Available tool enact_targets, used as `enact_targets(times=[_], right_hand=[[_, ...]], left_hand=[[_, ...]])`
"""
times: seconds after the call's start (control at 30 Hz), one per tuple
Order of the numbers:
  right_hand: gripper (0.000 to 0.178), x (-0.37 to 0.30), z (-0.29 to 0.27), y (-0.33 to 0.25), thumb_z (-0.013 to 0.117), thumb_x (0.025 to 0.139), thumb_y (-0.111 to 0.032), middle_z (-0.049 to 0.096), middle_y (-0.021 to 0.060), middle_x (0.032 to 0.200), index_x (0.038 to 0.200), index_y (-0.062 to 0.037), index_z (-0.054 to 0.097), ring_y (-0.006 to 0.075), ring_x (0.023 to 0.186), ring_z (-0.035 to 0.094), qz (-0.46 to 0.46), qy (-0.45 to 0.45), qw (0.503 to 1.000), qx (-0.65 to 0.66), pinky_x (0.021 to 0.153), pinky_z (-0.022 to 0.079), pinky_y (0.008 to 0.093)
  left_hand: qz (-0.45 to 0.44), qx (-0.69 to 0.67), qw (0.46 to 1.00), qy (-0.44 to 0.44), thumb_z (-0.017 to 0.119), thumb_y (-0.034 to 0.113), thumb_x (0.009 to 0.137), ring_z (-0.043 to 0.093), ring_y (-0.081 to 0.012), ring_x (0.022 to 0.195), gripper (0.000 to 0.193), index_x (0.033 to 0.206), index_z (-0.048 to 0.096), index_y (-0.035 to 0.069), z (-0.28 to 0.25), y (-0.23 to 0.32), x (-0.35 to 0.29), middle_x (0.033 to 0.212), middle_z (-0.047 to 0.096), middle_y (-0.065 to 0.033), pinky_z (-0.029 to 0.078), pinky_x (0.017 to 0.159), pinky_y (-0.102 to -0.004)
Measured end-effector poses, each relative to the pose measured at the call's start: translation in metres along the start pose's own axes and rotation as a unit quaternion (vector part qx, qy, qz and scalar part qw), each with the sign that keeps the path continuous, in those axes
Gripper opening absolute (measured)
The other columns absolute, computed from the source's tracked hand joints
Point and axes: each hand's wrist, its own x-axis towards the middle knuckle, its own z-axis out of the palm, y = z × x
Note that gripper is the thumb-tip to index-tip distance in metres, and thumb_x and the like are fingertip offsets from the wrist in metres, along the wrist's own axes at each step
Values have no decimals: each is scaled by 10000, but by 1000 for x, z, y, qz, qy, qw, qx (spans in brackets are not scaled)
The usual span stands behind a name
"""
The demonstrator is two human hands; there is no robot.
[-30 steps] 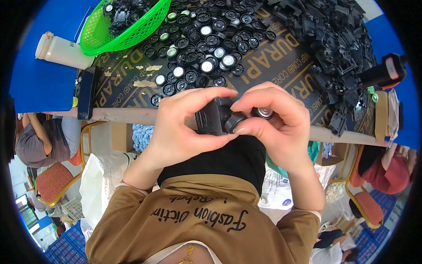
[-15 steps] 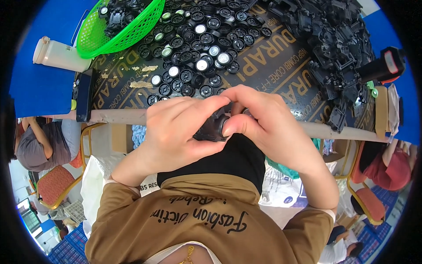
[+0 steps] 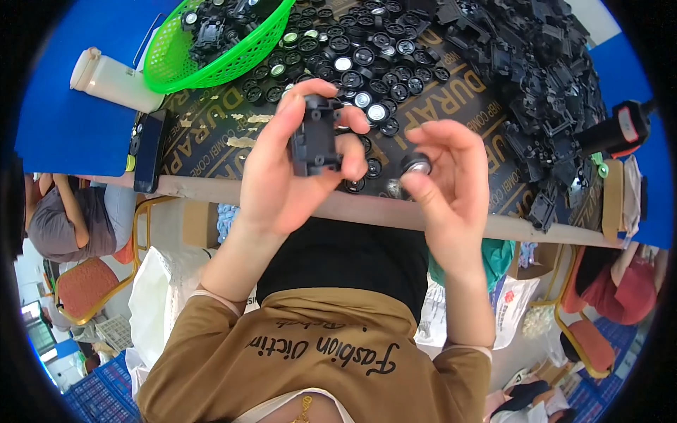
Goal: Manually assembling small circular electronic components into black plastic housings at a factory workbench.
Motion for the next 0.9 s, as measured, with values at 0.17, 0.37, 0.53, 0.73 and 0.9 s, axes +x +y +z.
enact_targets(times=[0.17, 0.37, 0.53, 0.73, 0.9], right_hand=[[241, -14, 22, -3, 754, 640, -49, 534, 80, 962, 852, -31, 640, 174, 805, 546, -159, 31, 962, -222, 716, 458, 285], [273, -3, 35, -10, 735, 534, -80, 599, 4, 849, 800, -110, 680, 182, 693, 495, -332, -3, 833, -442, 617, 388, 304], [267, -10, 36, -9, 730, 568, -77, 605, -10, 855, 822, -126, 663, 181, 673, 465, -343, 25, 827, -445, 604, 371, 300], [262, -10, 36, -7, 719, 654, -94, 597, 54, 928, 901, -98, 632, 221, 747, 517, -363, 35, 833, -417, 647, 416, 313], [261, -6, 41, -11, 693, 685, -115, 580, 78, 907, 925, -33, 633, 259, 795, 546, -309, 6, 853, -420, 678, 449, 337]], left_hand=[[-52, -188, 981, 7, 342, 370, 973, 445, -220, 838, 310, 1088, 485, 119, 3, -8, 6, 871, 470, -81, 392, 783, -371], [-52, -250, 967, 13, 322, 405, 975, 425, -204, 812, 324, 1086, 472, 139, 18, -10, -4, 846, 433, -58, 396, 787, -343], [-33, -221, 975, 11, 310, 420, 975, 422, -196, 810, 335, 1115, 447, 148, 23, -14, -10, 849, 428, -59, 393, 775, -341], [5, -170, 985, -8, 348, 396, 975, 446, -155, 797, 328, 1143, 378, 117, 30, -16, -16, 852, 450, -53, 400, 757, -285], [76, -73, 994, 10, 345, 379, 977, 418, -144, 813, 330, 1164, 359, 107, 29, -19, -17, 874, 432, -58, 378, 757, -284]])
